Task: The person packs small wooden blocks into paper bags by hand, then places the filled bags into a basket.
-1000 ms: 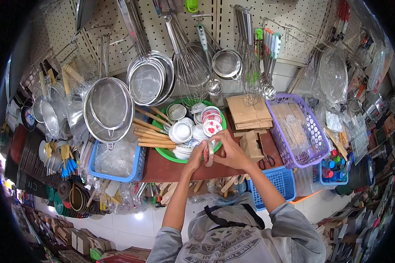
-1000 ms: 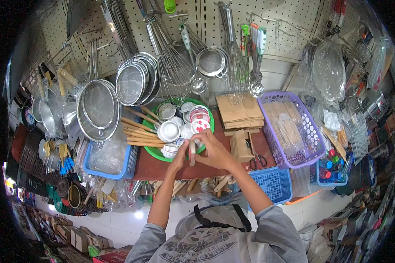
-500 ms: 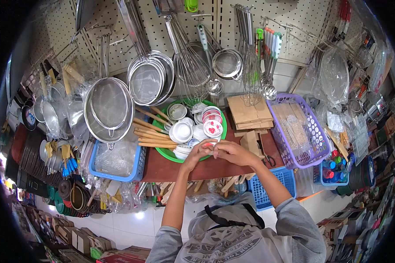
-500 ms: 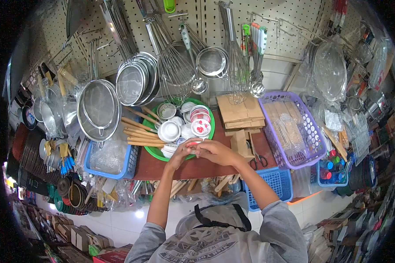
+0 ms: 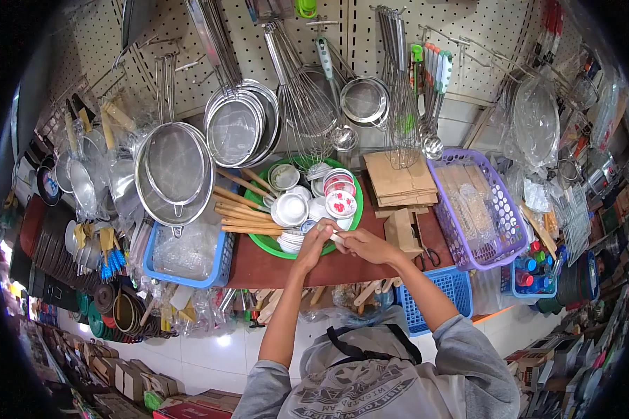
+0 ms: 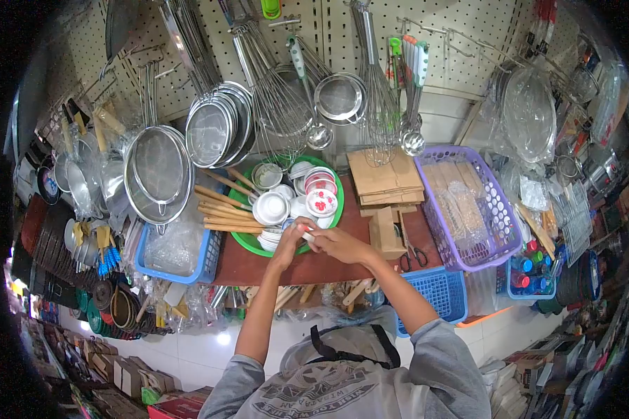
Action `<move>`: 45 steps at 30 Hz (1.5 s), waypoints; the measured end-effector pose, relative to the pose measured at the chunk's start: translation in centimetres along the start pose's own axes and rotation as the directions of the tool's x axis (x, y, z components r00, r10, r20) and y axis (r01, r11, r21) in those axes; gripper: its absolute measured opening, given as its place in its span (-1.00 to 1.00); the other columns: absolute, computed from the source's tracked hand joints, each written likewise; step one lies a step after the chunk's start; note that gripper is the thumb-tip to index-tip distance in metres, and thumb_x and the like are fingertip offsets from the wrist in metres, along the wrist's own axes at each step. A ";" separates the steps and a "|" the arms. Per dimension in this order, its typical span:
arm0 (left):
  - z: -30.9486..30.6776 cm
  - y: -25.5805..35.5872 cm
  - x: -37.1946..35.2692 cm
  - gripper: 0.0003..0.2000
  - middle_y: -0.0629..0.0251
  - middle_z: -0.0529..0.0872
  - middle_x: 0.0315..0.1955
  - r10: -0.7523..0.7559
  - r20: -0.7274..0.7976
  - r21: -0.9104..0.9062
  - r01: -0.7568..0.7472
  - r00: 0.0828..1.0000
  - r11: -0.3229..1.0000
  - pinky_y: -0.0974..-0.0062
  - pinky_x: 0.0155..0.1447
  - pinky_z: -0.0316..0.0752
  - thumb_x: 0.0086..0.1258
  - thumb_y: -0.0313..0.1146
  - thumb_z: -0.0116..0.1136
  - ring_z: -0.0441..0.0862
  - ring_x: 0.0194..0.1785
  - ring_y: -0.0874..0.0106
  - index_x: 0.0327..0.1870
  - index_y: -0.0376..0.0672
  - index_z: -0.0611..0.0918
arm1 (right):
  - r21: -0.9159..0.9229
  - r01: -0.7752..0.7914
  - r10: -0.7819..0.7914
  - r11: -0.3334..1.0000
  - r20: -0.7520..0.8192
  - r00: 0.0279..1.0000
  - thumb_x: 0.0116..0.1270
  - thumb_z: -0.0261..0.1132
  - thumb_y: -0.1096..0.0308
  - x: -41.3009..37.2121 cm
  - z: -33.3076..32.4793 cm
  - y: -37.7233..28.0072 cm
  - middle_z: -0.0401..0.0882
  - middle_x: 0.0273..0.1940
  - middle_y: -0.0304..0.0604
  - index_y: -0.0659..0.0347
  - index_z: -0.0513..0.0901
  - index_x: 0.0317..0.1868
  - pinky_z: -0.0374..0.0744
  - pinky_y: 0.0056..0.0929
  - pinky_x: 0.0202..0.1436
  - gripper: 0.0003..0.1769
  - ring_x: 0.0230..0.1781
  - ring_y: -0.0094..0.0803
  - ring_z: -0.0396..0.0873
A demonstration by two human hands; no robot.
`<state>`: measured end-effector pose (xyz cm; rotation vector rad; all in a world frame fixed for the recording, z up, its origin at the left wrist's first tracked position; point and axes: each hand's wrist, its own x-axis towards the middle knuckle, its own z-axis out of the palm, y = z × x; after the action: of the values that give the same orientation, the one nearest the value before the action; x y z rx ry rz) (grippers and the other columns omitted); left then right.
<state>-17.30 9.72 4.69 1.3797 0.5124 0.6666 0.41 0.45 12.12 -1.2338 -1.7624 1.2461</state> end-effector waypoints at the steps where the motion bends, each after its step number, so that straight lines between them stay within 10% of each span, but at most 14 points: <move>1: -0.1 -0.3 0.1 -0.60 0.29 0.61 -0.19 0.001 -0.007 -0.009 -0.001 1.000 1.000 0.47 0.24 0.33 0.58 0.01 -0.06 0.52 -0.01 0.47 -0.06 -0.21 0.56 | 0.046 -0.001 0.001 0.999 -0.002 1.000 0.47 -0.08 0.32 0.1 0.3 0.5 0.42 -0.38 -0.29 0.21 0.46 -0.28 0.40 -0.45 -0.29 -0.77 -0.37 -0.51 0.38; 20: 0.6 0.0 -0.1 -0.69 0.38 0.52 -0.27 0.007 -0.116 -0.074 -0.016 0.993 0.997 0.64 -0.13 0.29 0.56 -0.04 -0.05 0.38 -0.25 0.61 -0.06 -0.13 0.44 | 0.282 -0.081 0.103 0.956 -0.065 0.993 0.43 -0.14 0.32 0.6 2.5 1.8 0.33 -0.35 -0.36 0.23 0.52 -0.04 0.32 -0.54 -0.22 -0.68 -0.35 -0.57 0.26; 26: 0.2 -0.6 0.1 -0.70 0.35 0.51 -0.27 -0.003 -0.098 -0.074 -0.004 0.995 0.997 0.58 -0.01 0.32 0.57 -0.07 -0.06 0.41 -0.18 0.55 -0.07 -0.15 0.44 | 0.274 -0.021 0.036 0.961 -0.051 0.998 0.52 -0.15 0.26 0.6 2.5 2.7 0.40 -0.29 -0.33 0.21 0.38 0.38 0.41 -0.50 -0.16 -0.50 -0.31 -0.55 0.33; 45: 0.5 -0.1 0.0 -0.68 0.39 0.49 -0.27 -0.044 -0.109 -0.066 0.037 0.993 0.997 0.60 -0.13 0.28 0.53 -0.02 -0.04 0.35 -0.25 0.60 -0.07 -0.12 0.43 | 0.333 -0.020 0.035 0.943 -0.039 0.999 0.59 -0.14 0.18 0.9 2.5 3.9 0.44 -0.33 -0.33 0.23 0.52 0.01 0.43 -0.49 -0.16 -0.63 -0.31 -0.54 0.37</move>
<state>-16.95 9.41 4.70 1.2745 0.6010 0.7230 -0.82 0.87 7.62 -1.0813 -1.4330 1.4509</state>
